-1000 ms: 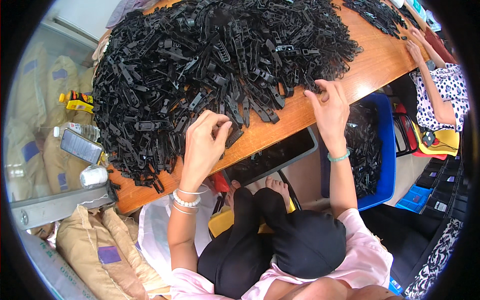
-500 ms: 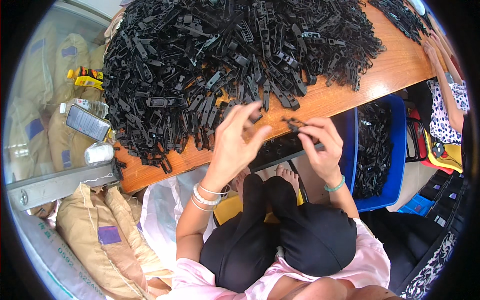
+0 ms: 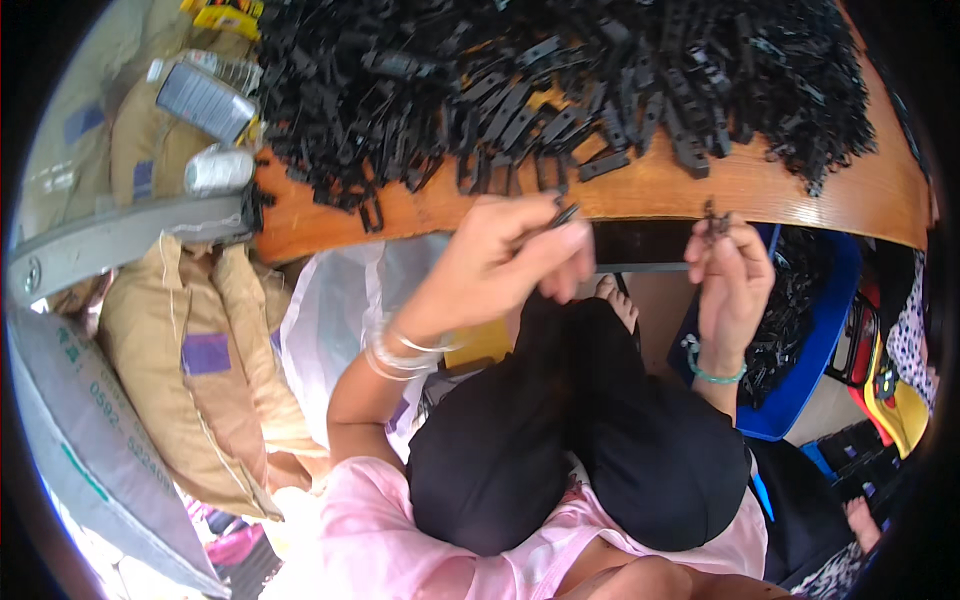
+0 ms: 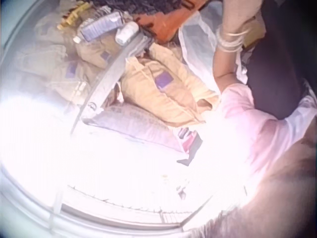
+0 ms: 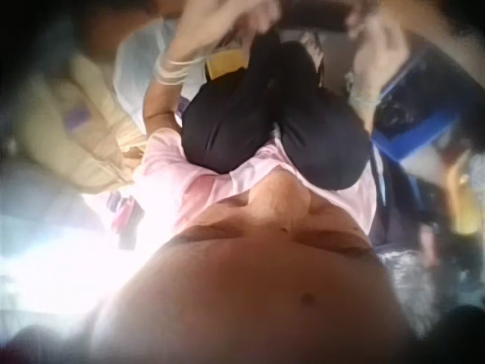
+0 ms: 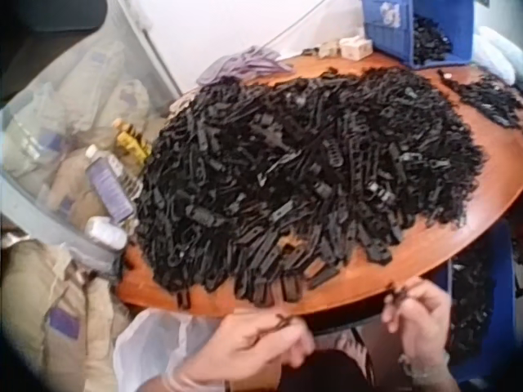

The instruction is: The person assembles small black plastic components by taking pieces from a pile on the table and fitting them together by hand.

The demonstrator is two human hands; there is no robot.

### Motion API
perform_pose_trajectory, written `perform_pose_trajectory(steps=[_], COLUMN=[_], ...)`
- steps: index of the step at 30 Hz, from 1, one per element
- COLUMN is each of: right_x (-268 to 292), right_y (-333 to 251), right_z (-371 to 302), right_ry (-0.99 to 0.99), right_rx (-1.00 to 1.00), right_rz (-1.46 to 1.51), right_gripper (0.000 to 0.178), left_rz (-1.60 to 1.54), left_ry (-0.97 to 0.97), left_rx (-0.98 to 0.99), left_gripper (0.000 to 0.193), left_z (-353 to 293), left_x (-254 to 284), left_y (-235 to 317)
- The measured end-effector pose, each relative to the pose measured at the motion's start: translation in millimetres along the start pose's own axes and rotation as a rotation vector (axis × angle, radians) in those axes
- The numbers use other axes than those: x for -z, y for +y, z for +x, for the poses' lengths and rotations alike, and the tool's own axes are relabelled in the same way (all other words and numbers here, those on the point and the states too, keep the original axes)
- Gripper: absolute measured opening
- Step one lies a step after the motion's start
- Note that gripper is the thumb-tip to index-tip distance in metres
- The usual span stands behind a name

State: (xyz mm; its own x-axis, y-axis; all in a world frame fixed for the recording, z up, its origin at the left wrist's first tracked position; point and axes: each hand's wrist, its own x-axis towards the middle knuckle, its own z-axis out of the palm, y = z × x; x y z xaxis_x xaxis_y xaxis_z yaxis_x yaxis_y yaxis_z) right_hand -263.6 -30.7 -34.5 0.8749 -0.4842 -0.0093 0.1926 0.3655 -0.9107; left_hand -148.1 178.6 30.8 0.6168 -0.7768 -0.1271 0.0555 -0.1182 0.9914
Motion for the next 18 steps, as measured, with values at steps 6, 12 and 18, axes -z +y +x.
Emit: perform_pose_trajectory(steps=[6,12,18], right_x=[-11,-8,-28], right_y=[5,10,-2], right_z=[-1,-10,3], right_ry=[-0.165,-0.280,-0.766], right_rx=[-0.094,-0.232,-0.489], right_rz=[-0.036,-0.198,-0.627], right_gripper=[0.010,0.006,0.007], left_rz=[0.112,0.668,1.266], left_ry=[0.053,0.219,0.338], left_rx=[0.711,0.316,0.252], left_gripper=[0.026,0.024,0.028], left_z=[-85,-90,-71], left_x=[43,49,47], left_y=[-166,-342,-394])
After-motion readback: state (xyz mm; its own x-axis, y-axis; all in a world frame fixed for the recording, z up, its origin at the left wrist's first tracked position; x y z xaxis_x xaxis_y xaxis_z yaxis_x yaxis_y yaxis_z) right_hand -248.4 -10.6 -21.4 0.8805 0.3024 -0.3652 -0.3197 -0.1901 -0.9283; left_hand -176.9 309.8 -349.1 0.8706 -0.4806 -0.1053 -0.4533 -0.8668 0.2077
